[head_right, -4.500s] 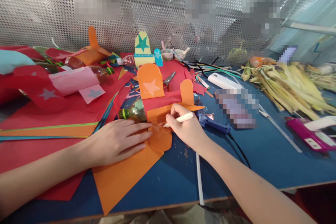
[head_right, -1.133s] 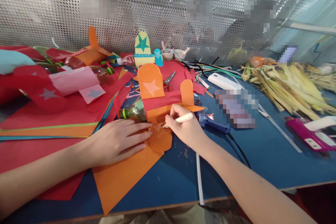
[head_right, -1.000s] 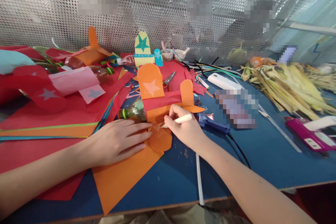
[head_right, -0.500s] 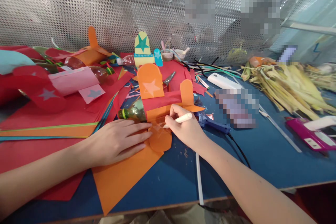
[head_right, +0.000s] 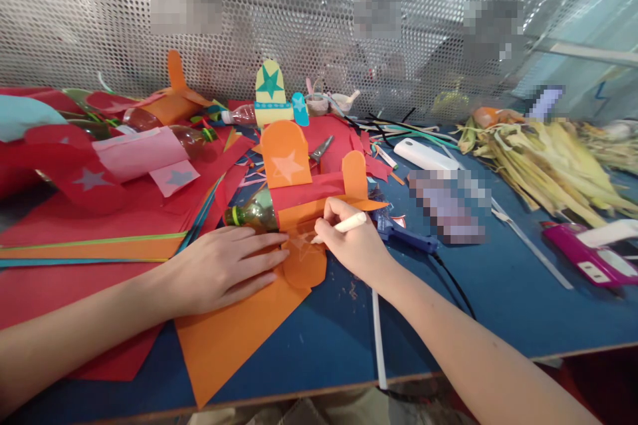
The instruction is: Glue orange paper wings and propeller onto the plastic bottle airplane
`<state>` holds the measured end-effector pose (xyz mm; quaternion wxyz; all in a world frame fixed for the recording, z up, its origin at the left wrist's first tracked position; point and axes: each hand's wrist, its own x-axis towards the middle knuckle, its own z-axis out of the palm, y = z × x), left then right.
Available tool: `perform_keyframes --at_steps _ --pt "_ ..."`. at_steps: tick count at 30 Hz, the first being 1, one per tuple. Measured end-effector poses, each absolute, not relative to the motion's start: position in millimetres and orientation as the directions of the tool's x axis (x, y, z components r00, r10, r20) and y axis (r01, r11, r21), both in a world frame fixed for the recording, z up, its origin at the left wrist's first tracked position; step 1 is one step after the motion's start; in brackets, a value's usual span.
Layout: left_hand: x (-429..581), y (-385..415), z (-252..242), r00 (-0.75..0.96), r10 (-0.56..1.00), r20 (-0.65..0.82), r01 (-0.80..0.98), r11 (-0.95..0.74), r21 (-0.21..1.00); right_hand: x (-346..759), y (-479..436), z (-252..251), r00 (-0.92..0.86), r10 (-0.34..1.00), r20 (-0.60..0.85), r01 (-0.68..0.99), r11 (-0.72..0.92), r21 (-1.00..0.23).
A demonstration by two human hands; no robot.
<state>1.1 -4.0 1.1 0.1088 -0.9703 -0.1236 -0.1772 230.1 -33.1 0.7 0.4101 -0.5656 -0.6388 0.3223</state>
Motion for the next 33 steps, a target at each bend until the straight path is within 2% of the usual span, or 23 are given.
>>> perform_keyframes --at_steps 11,15,20,28,33 --pt "1.2 -3.9 0.9 0.906 0.198 0.375 0.273 -0.949 -0.16 230.3 -32.5 0.6 -0.021 0.986 0.168 0.438 0.16 -0.885" --pt "1.5 -3.9 1.9 0.905 0.222 0.364 0.29 -0.946 -0.146 228.2 -34.2 3.8 -0.014 0.981 0.192 0.365 0.184 -0.913" --pt "1.4 -3.7 1.8 0.904 0.217 0.368 0.284 -0.949 -0.14 227.0 -37.3 6.5 -0.063 0.994 0.095 0.235 0.107 -0.966" --pt "2.6 -4.1 2.5 0.903 0.204 0.379 0.276 -0.95 -0.145 229.5 -34.6 0.4 -0.075 0.991 0.109 0.316 0.128 -0.94" --pt "2.4 -3.8 3.2 0.906 0.2 0.373 0.273 -0.95 -0.154 230.2 -33.2 -3.6 -0.077 0.992 0.102 0.3 0.121 -0.946"
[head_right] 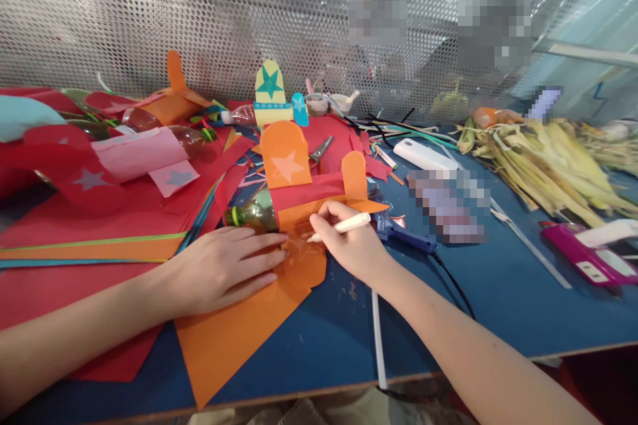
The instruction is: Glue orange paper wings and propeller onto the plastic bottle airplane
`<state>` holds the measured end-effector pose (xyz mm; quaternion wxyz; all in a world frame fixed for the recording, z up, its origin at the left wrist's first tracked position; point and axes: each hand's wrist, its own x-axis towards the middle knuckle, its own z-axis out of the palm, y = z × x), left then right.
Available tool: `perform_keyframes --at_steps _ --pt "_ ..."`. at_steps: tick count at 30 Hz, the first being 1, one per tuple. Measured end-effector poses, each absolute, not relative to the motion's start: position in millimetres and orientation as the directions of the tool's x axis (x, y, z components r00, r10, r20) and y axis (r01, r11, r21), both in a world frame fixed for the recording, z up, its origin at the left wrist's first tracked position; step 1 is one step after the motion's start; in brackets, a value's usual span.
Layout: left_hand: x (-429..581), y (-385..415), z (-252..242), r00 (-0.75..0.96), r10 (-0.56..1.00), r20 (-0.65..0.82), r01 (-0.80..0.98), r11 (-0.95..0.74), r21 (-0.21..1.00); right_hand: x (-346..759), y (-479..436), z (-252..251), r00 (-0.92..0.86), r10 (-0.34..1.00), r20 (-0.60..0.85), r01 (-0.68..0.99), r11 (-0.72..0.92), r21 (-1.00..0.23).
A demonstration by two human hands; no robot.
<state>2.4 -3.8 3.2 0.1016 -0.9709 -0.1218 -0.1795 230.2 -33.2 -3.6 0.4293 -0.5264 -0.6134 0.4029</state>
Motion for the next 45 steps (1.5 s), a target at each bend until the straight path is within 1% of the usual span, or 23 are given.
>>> perform_keyframes --at_steps 3,9,17,33,45 --pt "2.1 -3.7 2.3 0.904 0.201 0.377 0.276 -0.948 -0.158 230.8 -33.2 -4.9 -0.081 0.993 0.084 0.307 0.105 -0.946" --pt "2.0 -3.6 0.3 0.903 0.201 0.379 0.274 -0.95 -0.151 231.1 -33.5 -5.5 -0.061 0.994 0.092 0.462 0.11 -0.88" --pt "1.3 -3.4 0.4 0.906 0.199 0.374 0.271 -0.951 -0.15 230.9 -32.5 -5.1 -0.077 0.993 0.088 0.505 0.115 -0.855" --pt "1.0 -3.5 -0.3 0.903 0.197 0.383 0.272 -0.95 -0.153 230.1 -33.1 -5.4 -0.094 0.988 0.119 0.51 0.15 -0.847" --pt "2.0 -4.2 1.0 0.903 0.211 0.374 0.282 -0.948 -0.145 229.6 -34.1 -5.1 -0.094 0.989 0.111 0.516 0.144 -0.844"
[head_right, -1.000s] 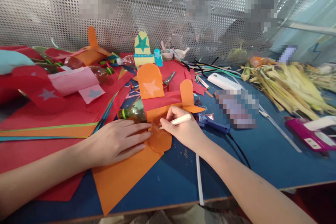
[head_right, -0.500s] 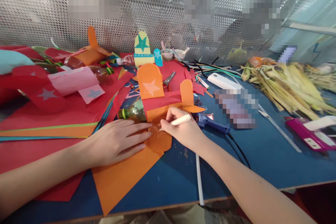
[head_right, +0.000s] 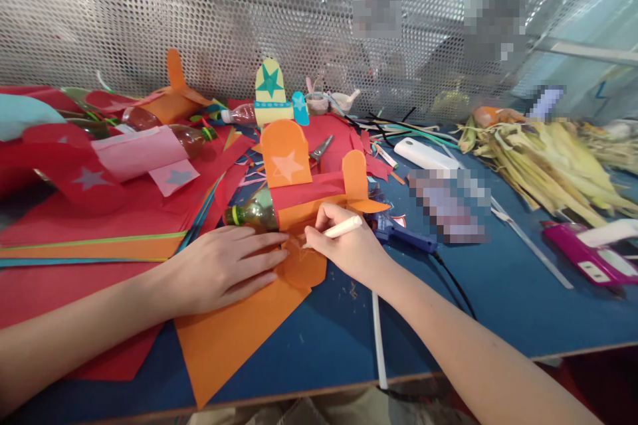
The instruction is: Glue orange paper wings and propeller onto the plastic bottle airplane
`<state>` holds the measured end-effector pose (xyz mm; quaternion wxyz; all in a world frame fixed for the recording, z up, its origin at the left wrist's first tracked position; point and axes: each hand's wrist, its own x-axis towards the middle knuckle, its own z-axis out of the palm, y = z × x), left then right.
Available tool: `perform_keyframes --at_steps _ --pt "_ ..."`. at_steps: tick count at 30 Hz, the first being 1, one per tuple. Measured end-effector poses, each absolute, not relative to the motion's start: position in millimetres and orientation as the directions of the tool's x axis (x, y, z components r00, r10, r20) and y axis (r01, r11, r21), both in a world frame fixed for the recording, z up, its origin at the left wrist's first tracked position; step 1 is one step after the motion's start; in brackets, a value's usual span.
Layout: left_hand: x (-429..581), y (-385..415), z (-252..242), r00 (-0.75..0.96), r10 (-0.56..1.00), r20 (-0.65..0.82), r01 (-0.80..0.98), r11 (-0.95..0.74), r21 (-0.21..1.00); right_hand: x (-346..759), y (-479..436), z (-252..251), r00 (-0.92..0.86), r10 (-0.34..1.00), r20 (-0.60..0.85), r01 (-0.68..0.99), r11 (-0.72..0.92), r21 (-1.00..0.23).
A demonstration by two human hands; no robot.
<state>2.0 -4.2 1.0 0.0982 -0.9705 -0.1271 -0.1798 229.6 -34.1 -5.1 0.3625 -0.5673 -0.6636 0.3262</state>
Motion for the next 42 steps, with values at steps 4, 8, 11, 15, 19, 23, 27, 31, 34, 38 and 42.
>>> perform_keyframes --at_steps 4,8,11,15,19,23,27,31,34,38,42 --pt "1.6 -4.4 0.3 0.904 0.203 0.376 0.274 -0.95 -0.146 229.9 -33.8 -5.0 -0.099 0.988 0.115 0.519 0.15 -0.842" --pt "1.8 -3.5 -0.3 0.903 0.206 0.377 0.276 -0.951 -0.141 230.2 -33.4 -4.8 -0.098 0.987 0.131 0.526 0.162 -0.835" --pt "2.0 -3.3 0.3 0.904 0.201 0.377 0.275 -0.949 -0.153 230.4 -33.5 -4.9 -0.096 0.987 0.13 0.531 0.161 -0.832" --pt "2.0 -3.5 1.3 0.906 0.201 0.373 0.274 -0.95 -0.152 230.6 -34.0 -4.5 -0.096 0.985 0.142 0.519 0.171 -0.838" --pt "2.3 -3.2 1.2 0.906 0.202 0.371 0.272 -0.951 -0.147 230.0 -34.2 -3.3 -0.112 0.982 0.149 0.51 0.186 -0.84" --pt "2.3 -3.7 1.3 0.907 0.213 0.364 0.28 -0.95 -0.14 229.9 -34.0 -3.2 -0.11 0.981 0.161 0.51 0.195 -0.838" --pt "1.6 -4.2 1.4 0.909 0.21 0.359 0.277 -0.95 -0.146 230.6 -34.2 -3.8 -0.12 0.981 0.156 0.509 0.195 -0.838" --pt "1.6 -4.2 1.5 0.905 0.215 0.367 0.284 -0.948 -0.145 230.7 -34.4 -2.8 -0.112 0.98 0.164 0.511 0.198 -0.836" --pt "2.0 -4.3 1.8 0.904 0.213 0.37 0.284 -0.947 -0.148 230.4 -34.3 -2.2 -0.118 0.98 0.159 0.515 0.197 -0.834" --pt "2.3 -4.4 2.0 0.905 0.217 0.367 0.286 -0.947 -0.146 230.7 -34.2 -2.8 -0.116 0.976 0.182 0.515 0.216 -0.83" --pt "2.2 -4.2 1.8 0.905 0.212 0.369 0.285 -0.946 -0.153 230.5 -34.4 -2.9 -0.126 0.976 0.177 0.508 0.217 -0.834"
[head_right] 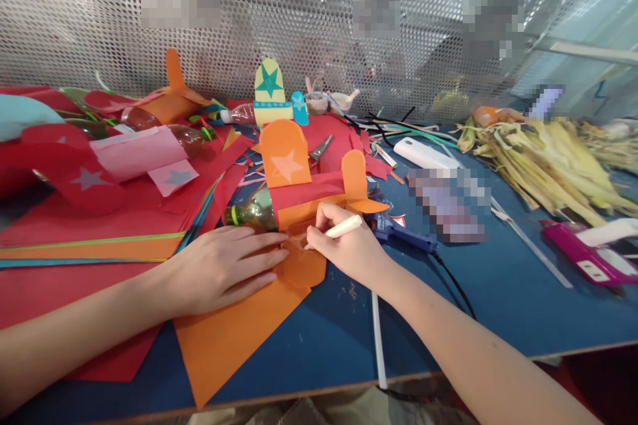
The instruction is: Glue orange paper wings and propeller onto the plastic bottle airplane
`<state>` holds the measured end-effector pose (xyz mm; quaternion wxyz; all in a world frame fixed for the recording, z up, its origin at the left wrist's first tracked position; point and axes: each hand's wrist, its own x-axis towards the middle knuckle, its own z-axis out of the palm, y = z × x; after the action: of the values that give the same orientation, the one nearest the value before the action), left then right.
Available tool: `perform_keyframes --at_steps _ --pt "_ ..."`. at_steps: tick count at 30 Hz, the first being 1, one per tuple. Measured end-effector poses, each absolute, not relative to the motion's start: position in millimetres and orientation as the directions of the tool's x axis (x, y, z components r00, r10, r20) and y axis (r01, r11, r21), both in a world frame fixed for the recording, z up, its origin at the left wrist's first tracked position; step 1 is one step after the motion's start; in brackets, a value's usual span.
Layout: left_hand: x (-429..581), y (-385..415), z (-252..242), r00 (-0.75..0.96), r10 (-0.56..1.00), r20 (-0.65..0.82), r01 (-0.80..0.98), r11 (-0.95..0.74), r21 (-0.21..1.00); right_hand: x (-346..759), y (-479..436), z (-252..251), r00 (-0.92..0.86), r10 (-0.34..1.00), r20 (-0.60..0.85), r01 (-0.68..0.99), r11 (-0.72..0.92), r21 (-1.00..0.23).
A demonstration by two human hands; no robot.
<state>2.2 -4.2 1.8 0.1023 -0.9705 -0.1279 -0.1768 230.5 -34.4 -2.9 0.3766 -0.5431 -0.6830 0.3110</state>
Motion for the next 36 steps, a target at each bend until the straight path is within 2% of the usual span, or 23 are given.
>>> perform_keyframes --at_steps 36 --pt "2.0 -4.4 1.3 0.901 0.204 0.382 0.278 -0.949 -0.147 229.4 -33.1 -0.4 -0.074 0.985 0.158 0.527 0.173 -0.832"
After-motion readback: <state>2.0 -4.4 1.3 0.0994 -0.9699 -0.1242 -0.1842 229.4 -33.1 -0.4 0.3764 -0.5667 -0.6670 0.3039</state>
